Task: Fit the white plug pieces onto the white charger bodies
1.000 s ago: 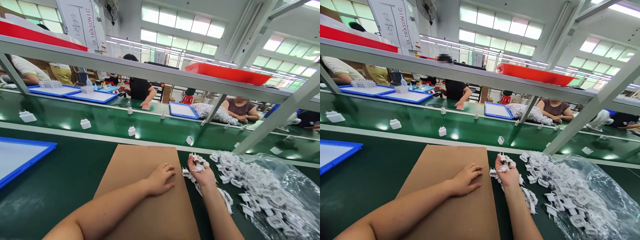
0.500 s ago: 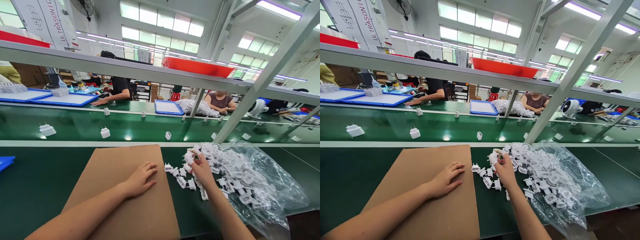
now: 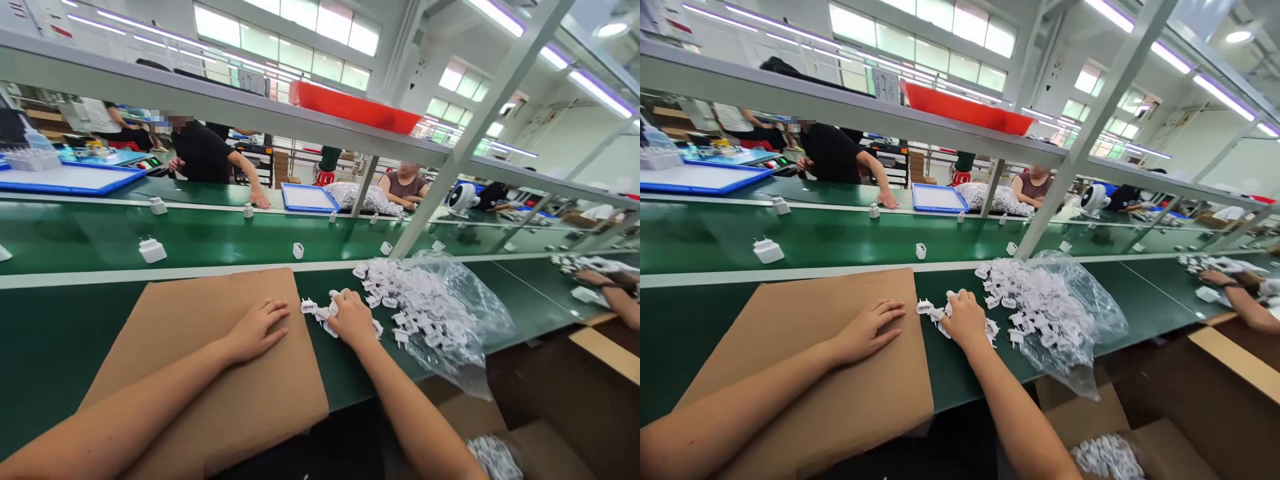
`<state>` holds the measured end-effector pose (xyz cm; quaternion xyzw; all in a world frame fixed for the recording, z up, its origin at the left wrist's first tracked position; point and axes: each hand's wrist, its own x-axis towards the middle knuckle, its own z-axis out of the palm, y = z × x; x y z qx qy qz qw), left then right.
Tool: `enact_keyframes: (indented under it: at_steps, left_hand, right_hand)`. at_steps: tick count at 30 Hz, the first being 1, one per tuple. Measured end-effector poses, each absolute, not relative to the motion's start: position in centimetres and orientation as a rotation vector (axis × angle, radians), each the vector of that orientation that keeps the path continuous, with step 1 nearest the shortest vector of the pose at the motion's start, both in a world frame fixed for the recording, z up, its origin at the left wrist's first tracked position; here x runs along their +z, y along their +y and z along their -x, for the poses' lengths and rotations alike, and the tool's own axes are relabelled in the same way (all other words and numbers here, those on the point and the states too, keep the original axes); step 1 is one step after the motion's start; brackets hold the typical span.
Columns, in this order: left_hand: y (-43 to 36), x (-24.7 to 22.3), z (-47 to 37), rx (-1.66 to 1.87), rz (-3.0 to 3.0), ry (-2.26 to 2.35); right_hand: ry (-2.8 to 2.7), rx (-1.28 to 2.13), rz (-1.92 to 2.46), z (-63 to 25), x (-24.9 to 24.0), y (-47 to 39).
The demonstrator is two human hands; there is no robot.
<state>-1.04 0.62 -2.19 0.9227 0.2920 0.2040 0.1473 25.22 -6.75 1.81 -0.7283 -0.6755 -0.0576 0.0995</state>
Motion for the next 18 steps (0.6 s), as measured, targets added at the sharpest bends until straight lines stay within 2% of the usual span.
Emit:
enact_keyframes:
  at_steps: [12,18]
  left_hand:
    - [0.8,-2.3,0.8,0.49,-2.77,0.802]
    - [0.8,-2.5,0.9,0.489,-2.797,0.78]
  right_hand:
    - [-2.011,-0.031,2.143,-25.1,2.0,-6.8]
    - [-1.698,0.175,2.079,-25.5,3.7,-5.4]
